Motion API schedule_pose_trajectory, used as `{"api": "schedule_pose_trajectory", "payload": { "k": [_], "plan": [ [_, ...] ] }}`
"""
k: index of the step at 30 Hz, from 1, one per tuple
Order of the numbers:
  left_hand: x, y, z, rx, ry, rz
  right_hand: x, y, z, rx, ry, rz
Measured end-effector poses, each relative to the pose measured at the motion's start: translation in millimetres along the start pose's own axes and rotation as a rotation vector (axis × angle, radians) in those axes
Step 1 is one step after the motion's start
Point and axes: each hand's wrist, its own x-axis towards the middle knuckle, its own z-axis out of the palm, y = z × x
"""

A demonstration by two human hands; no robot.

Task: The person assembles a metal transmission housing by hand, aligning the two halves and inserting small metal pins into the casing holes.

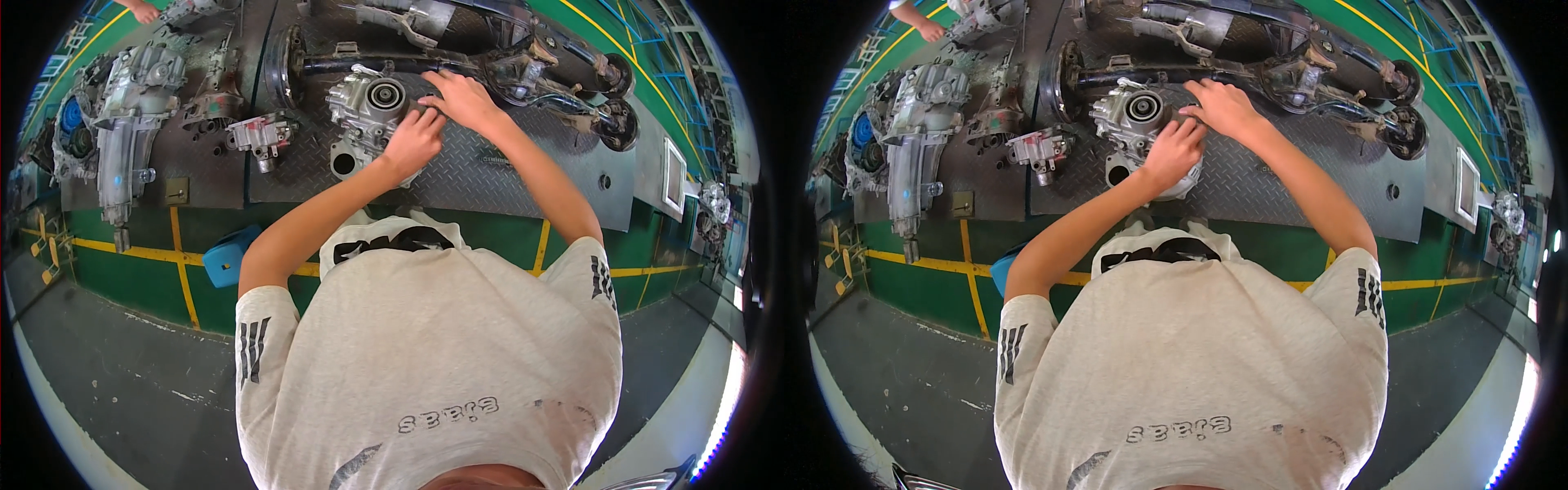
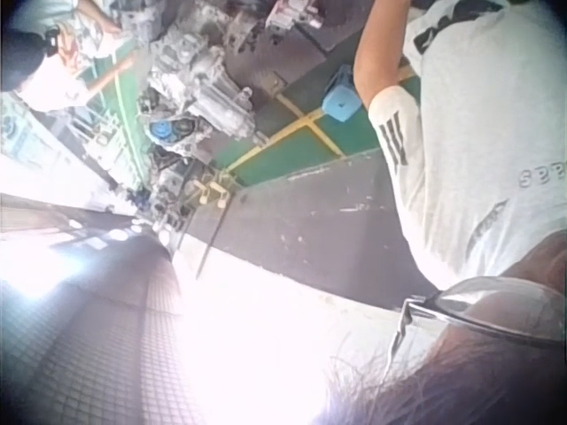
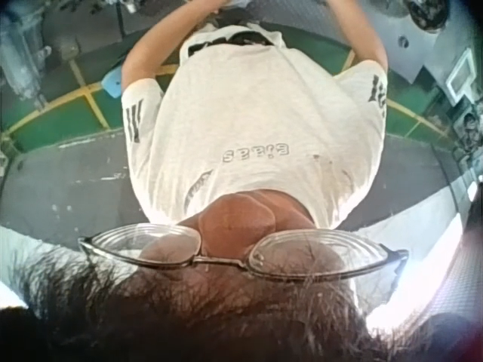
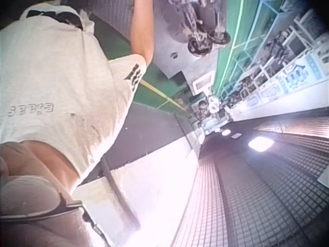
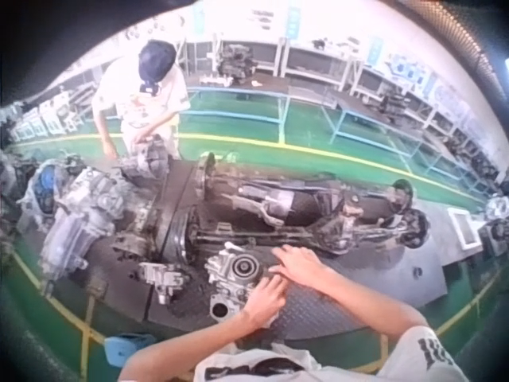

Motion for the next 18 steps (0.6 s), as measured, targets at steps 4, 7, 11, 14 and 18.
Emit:
{"api": "schedule_pose_trajectory", "payload": {
  "k": [4, 7, 11, 14, 18],
  "plan": [
    [15, 21, -9, 0.250, -0.159, 0.073, 2, 9, -6, 0.214, 0.034, -0.228],
    [23, 29, -17, 0.328, -0.387, 0.189, 8, 12, -6, 0.082, -0.213, -0.180],
    [21, 30, -12, 0.439, -0.344, 0.183, 7, -10, -14, -0.196, -0.302, -0.019],
    [18, 30, -12, 0.440, -0.322, 0.177, -1, -6, -10, -0.099, -0.076, -0.088],
    [18, 30, -8, 0.435, -0.241, 0.135, 1, 3, -3, -0.051, -0.108, -0.167]
  ]
}}
